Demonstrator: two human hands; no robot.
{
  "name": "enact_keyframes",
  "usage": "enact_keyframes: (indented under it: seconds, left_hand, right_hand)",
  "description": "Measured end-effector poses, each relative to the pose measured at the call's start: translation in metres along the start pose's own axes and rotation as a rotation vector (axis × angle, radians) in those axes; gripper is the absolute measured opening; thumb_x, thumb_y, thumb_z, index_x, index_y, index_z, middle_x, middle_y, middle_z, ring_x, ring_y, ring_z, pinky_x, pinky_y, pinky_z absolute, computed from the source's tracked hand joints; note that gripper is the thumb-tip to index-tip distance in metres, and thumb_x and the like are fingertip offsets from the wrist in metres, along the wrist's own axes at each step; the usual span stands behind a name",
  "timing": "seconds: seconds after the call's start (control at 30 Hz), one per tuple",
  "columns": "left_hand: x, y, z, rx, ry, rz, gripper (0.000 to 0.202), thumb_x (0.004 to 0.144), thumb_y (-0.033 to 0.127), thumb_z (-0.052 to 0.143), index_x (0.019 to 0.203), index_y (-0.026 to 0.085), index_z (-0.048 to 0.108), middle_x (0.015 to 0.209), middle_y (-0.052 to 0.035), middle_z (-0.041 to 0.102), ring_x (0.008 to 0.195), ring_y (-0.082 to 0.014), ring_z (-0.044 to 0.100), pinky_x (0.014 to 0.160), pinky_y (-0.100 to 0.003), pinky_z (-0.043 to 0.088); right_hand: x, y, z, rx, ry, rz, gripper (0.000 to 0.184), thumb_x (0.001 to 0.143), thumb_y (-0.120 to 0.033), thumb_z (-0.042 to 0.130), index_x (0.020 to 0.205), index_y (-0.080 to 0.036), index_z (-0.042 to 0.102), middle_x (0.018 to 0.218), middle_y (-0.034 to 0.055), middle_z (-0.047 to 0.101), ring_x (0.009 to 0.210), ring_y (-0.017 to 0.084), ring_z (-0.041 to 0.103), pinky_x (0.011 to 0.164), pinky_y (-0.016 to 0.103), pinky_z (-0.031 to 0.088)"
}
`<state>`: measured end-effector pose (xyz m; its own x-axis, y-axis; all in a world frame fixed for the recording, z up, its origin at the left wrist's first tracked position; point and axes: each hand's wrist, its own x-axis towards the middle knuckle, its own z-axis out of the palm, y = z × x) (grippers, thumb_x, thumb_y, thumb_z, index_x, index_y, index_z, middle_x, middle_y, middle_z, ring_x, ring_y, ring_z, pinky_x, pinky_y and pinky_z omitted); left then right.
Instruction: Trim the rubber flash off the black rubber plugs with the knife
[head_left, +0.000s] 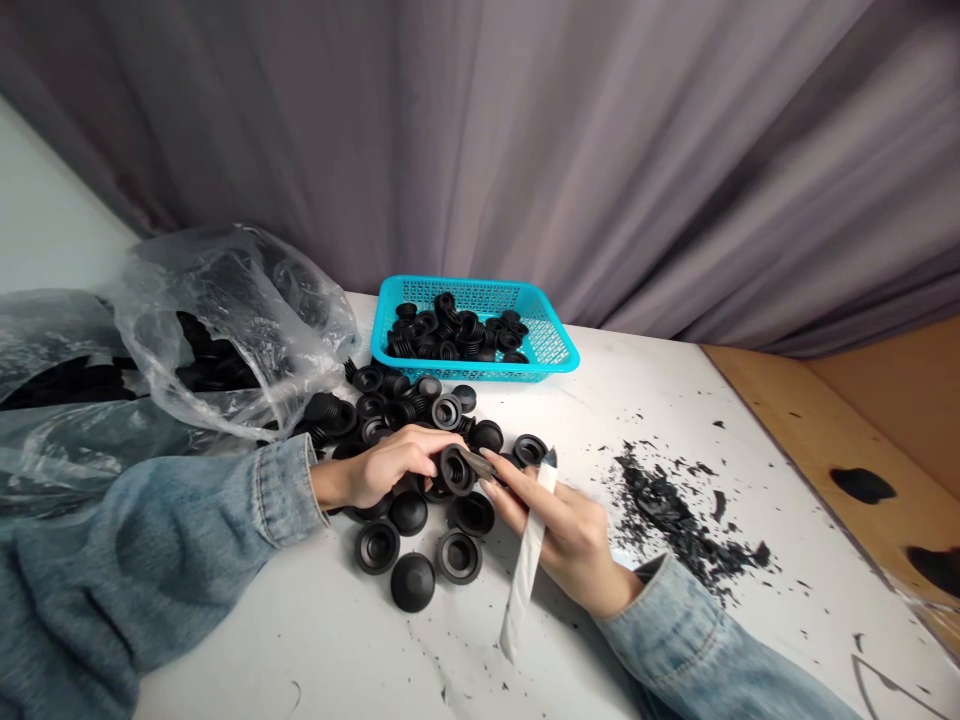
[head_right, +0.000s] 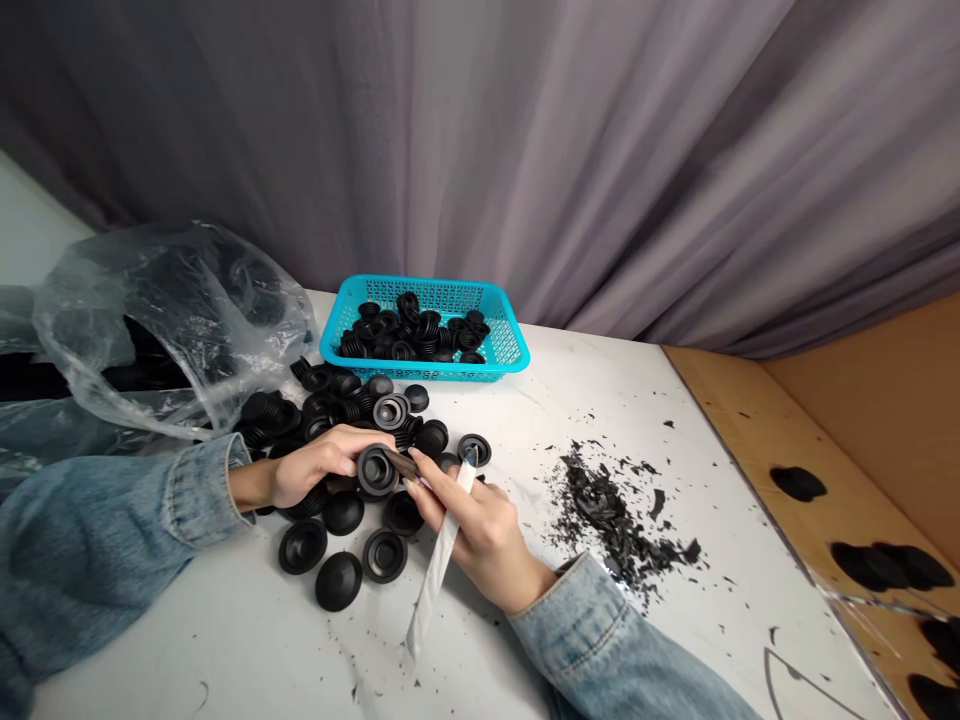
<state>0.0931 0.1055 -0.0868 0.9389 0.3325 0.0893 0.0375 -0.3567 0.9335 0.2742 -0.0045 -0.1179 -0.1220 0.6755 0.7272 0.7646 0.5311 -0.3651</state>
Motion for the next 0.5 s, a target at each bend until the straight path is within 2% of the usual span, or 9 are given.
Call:
enact_keyframes:
  seconds: [0.23,0.5]
  left_hand:
    - [0.0,-0.0023,-0.0008,0.011,-0.023,0.026,0.022,0.071,0.027,0.034,0.076,0.012,0.049,0.073,-0.0059,0.05,0.069,-0.0185,0.045,0.063,-0.029,0.04]
    - [0.0013,-0.0011,-0.0012,0.024,-0.055,0.04,0.027,0.072,0.028,0.033,0.078,0.01,0.052,0.08,-0.0097,0.057,0.074,-0.0219,0.051,0.072,-0.032,0.041]
  right_hand:
    - [-0.0001,-0.0018,-0.0016,0.001,-0.014,-0.026,0.028,0.092,-0.022,0.047,0.107,-0.006,0.064,0.062,0.0013,0.056,0.046,0.007,0.051,0.047,0.018,0.044]
    - [-0.0002,-0.0015,0.0,-0.003,-0.016,-0.042,0.027,0.092,-0.022,0.047,0.109,-0.009,0.063,0.062,0.0009,0.057,0.046,0.008,0.052,0.046,0.019,0.043]
